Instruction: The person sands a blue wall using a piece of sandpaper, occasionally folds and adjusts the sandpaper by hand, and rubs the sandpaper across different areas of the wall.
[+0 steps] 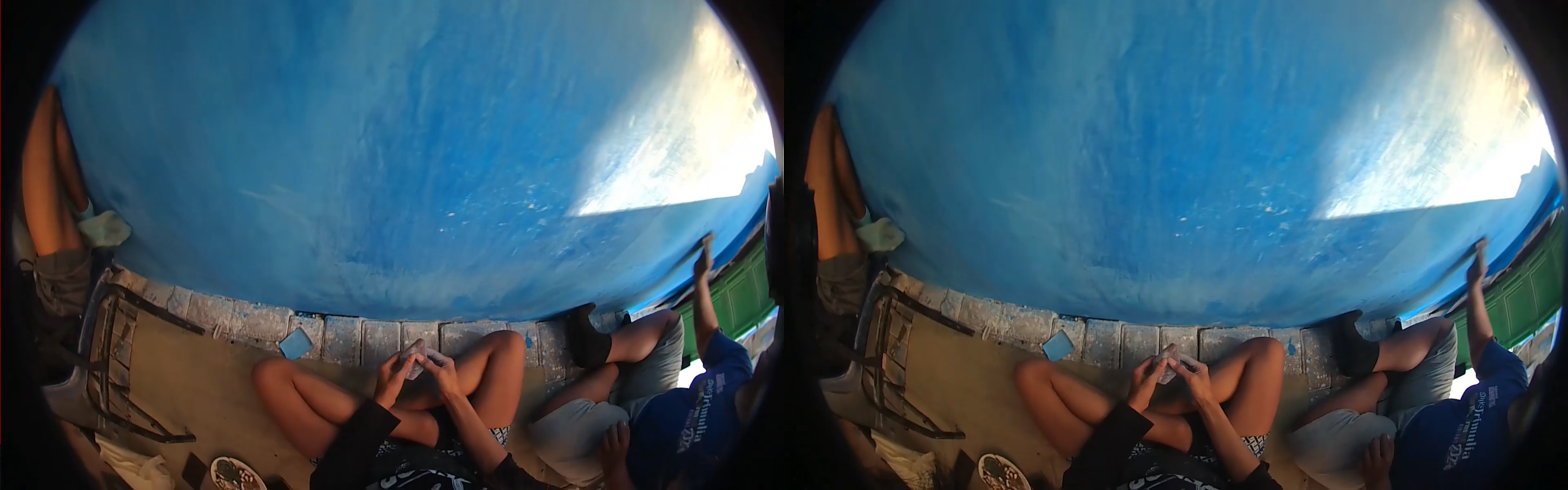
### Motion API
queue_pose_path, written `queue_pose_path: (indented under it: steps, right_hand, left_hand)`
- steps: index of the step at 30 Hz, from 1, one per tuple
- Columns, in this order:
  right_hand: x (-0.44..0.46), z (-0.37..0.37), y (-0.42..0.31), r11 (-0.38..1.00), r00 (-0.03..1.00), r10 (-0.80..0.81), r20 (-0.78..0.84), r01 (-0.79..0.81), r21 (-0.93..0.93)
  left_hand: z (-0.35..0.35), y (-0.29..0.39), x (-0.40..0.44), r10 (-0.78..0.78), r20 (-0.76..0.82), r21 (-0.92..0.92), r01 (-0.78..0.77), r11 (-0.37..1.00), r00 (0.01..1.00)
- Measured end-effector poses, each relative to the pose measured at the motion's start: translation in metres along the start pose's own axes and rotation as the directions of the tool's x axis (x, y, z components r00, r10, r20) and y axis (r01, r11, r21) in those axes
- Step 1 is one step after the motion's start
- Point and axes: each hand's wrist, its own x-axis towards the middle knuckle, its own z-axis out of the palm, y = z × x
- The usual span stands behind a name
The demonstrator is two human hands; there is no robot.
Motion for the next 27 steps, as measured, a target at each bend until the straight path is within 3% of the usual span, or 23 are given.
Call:
queue_pose_path:
  steps: [2,7,8,10,12,13,15,16,17,18,19,22,24,27]
  right_hand:
    - [-0.003,0.002,-0.003,0.998,0.999,0.014,0.044,-0.012,-0.059]
    - [-0.01,0.004,0.003,0.998,0.998,0.067,0.005,-0.067,0.006]
    - [-0.011,0.007,0.006,0.997,0.997,0.071,0.006,-0.071,0.004]
    - [-0.015,0.009,0.013,0.913,0.98,0.177,0.086,-0.196,0.359]
    - [-0.014,0.007,0.023,0.862,0.957,0.274,0.098,-0.289,0.416]
    - [-0.014,0.006,0.027,0.801,0.925,0.361,0.118,-0.372,0.469]
    - [-0.014,0.003,0.027,0.786,0.925,0.35,0.149,-0.377,0.49]
    - [-0.012,0.002,0.026,0.774,0.926,0.333,0.179,-0.377,0.509]
    - [-0.009,0.001,0.028,0.772,0.925,0.335,0.177,-0.378,0.511]
    - [-0.005,0.001,0.029,0.864,0.949,0.292,0.115,-0.314,0.394]
    - [-0.003,0.002,0.026,0.933,0.969,0.238,0.059,-0.245,0.263]
    - [0.009,0.002,0.009,0.888,0.937,0.35,-0.014,-0.327,0.323]
    - [0.017,-0.006,-0.011,0.897,0.928,0.371,0.038,-0.369,0.244]
    - [0.025,-0.005,-0.014,0.976,0.974,0.212,0.085,-0.215,0.033]
  left_hand:
    - [0.003,0.007,-0.002,-0.062,0.022,-0.165,0.064,0.984,0.998]
    - [0.011,0.009,0.001,-0.045,-0.095,-0.417,0.001,0.909,0.994]
    - [0.011,0.004,0.003,-0.008,-0.105,-0.358,-0.03,0.933,0.994]
    - [0.01,0.001,0.0,0.021,-0.112,-0.298,-0.053,0.953,0.994]
    - [0.008,0.004,-0.002,0.31,-0.084,0.156,-0.295,0.943,0.947]
    - [0.009,0.006,-0.003,0.307,-0.084,0.156,-0.292,0.944,0.948]
    - [0.011,0.008,-0.006,0.357,-0.065,0.28,-0.326,0.903,0.932]
    - [0.01,0.007,-0.004,0.356,-0.066,0.282,-0.325,0.903,0.932]
    - [0.009,0.005,-0.003,0.292,-0.097,0.17,-0.273,0.947,0.951]
    - [0.01,0.003,-0.002,0.223,-0.118,0.053,-0.218,0.975,0.968]
    - [0.011,0.003,-0.001,0.219,-0.113,0.052,-0.214,0.975,0.969]
    - [0.016,0.0,0.001,0.226,-0.157,0.052,-0.221,0.974,0.961]
    - [0.02,0.001,0.004,0.358,-0.147,0.223,-0.322,0.92,0.922]
    - [0.017,-0.003,0.008,0.278,-0.184,0.218,-0.237,0.947,0.943]
